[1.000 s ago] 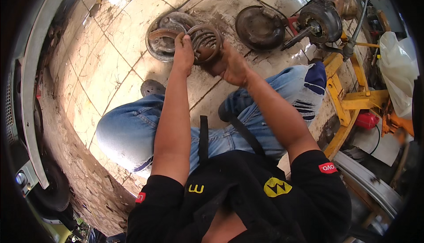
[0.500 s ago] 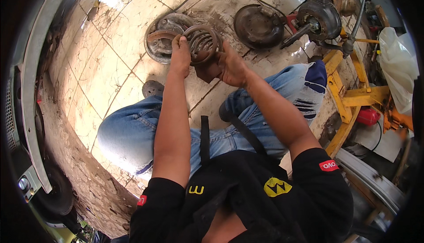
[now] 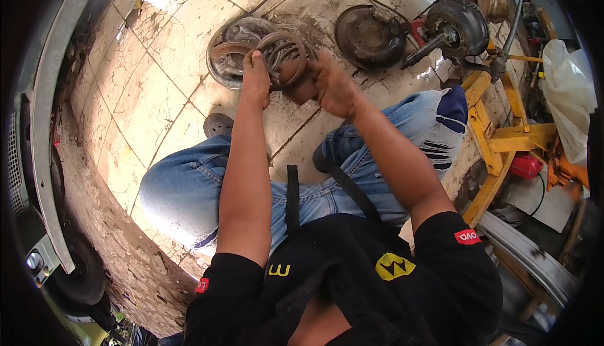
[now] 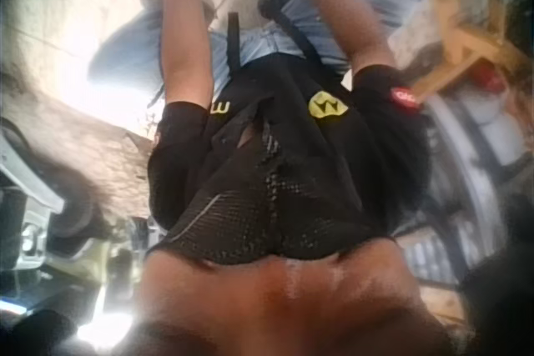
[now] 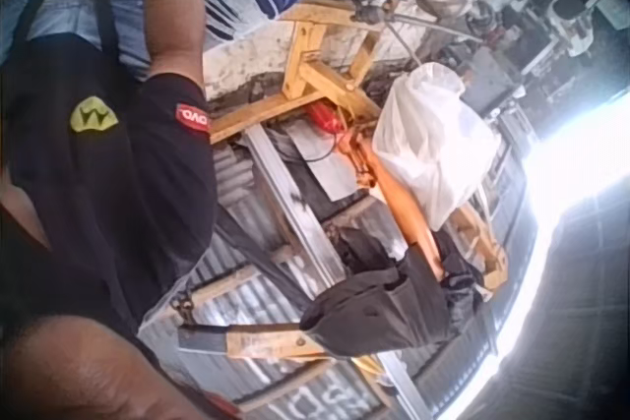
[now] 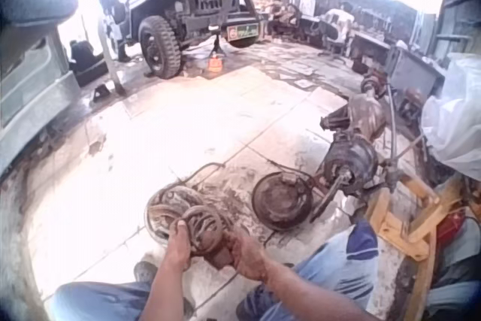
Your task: The person sits on the floor and repeatedly scrubs a coiled metal spring with a wire brush. They rotate the spring to clean different sections, occasionally pausing to inspect the surface before resuming the scrubbing motion.
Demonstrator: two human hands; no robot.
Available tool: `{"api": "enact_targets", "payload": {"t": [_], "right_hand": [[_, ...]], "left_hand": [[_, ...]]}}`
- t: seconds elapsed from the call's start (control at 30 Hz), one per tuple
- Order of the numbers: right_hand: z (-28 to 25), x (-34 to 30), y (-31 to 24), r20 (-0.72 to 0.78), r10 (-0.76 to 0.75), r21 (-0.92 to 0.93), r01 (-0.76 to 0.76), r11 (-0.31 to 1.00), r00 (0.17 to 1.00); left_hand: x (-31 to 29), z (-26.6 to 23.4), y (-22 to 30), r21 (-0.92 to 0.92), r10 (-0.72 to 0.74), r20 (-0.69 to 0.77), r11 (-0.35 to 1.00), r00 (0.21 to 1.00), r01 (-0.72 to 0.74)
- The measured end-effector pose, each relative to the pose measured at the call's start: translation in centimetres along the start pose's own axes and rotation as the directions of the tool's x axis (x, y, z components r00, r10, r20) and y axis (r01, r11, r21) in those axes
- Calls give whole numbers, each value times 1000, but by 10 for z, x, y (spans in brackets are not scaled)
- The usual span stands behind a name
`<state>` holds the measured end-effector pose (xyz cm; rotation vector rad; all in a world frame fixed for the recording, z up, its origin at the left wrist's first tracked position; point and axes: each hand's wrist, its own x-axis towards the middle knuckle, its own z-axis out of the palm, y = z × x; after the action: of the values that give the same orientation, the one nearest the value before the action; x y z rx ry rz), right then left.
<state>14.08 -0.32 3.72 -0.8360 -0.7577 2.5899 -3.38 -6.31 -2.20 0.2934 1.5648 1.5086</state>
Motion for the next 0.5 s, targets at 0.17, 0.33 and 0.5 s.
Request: {"api": "enact_targets", "payload": {"t": [0.17,0.33,0.5], "right_hand": [[8,-4,15,-12,73,-85,-74,994,997],[-13,3,-8,-21,-69,19,69,997,997],[-15,0,-7,-11,-95,-6,95,995,995]], "left_hand": [[-4,0,-3,22,11,-49,1000,999,-10],[-15,-1,34,317,-276,11,912,961,258],[-17,10,57,592,97,129,791,987,-155]]}}
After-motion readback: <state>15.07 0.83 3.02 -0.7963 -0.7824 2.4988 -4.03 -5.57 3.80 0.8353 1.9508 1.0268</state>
